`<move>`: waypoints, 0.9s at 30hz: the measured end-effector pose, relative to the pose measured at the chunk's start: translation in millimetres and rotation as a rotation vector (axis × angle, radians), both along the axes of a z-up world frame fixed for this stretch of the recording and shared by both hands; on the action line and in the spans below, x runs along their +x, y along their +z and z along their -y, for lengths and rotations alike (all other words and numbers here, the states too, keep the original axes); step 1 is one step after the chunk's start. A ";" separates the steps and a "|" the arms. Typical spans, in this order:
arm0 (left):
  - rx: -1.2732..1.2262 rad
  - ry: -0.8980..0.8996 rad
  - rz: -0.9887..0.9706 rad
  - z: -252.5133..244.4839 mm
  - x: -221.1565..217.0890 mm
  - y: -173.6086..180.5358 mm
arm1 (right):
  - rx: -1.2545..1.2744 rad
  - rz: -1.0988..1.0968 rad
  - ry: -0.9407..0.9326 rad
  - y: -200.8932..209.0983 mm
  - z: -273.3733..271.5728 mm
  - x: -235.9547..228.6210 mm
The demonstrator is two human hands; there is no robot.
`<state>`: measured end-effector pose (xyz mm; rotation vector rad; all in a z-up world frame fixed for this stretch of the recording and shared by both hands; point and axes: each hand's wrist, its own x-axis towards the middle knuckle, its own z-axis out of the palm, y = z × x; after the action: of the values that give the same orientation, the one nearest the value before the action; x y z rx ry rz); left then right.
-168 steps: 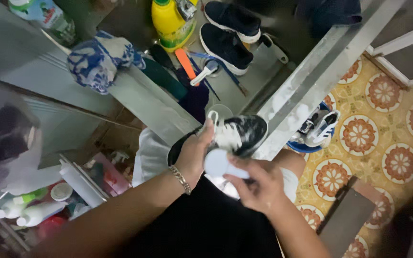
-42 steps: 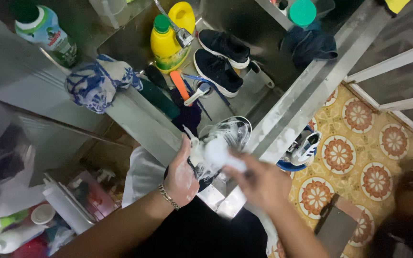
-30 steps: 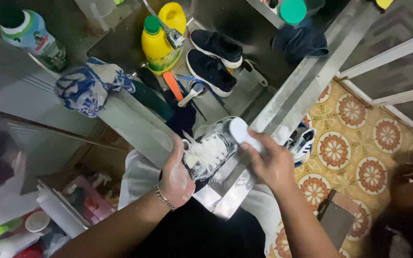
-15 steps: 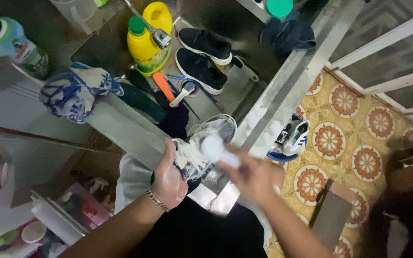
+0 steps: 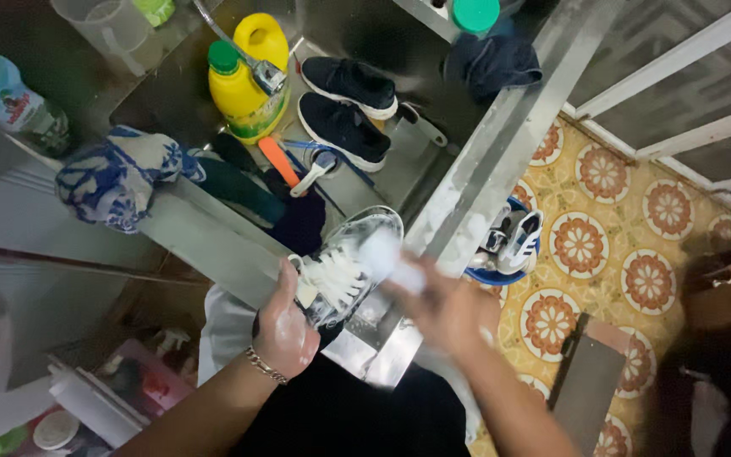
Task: The person cleans several shoes in a sink, using a brush and white cleaning foam, and rinsing them with water from a faucet.
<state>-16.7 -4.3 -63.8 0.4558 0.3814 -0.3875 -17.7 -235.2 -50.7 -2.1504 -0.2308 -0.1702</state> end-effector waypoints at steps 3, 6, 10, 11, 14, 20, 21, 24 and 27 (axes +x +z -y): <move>0.000 -0.009 -0.079 -5.1 -3.7 -1.6 | -0.191 -0.367 -0.116 6.6 -2.8 -1.3; -0.071 -0.118 -0.037 -16.9 -5.8 -13.0 | -0.385 -0.470 -0.301 23.0 7.7 27.6; 0.122 -0.119 -0.101 -19.8 -11.7 -35.7 | -0.062 0.281 0.149 48.3 -25.7 -1.2; 0.081 -0.136 -0.056 -22.9 -15.3 -37.9 | -0.215 0.027 0.039 52.9 -22.8 2.5; 0.226 -0.213 0.277 -24.3 -16.5 -40.0 | -0.454 -0.438 -0.274 56.3 -1.3 28.7; 0.917 -0.653 0.635 -13.4 -18.2 -34.2 | -0.281 -0.025 -0.082 37.0 -10.3 0.9; 0.942 -0.650 0.659 -13.1 -17.9 -33.3 | -0.357 -0.149 -0.124 34.8 -5.3 6.2; 0.993 -0.789 0.616 -7.7 -14.5 -33.7 | -0.412 -0.352 -0.313 30.6 10.1 21.0; 0.866 -0.692 0.681 5.2 -16.3 -34.3 | -0.161 -0.151 -0.178 19.9 -11.3 -8.4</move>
<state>-33.0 -9.5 -98.1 1.5327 -0.3264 -0.6969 -26.1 -223.9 -30.8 -2.3312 0.0355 -0.0929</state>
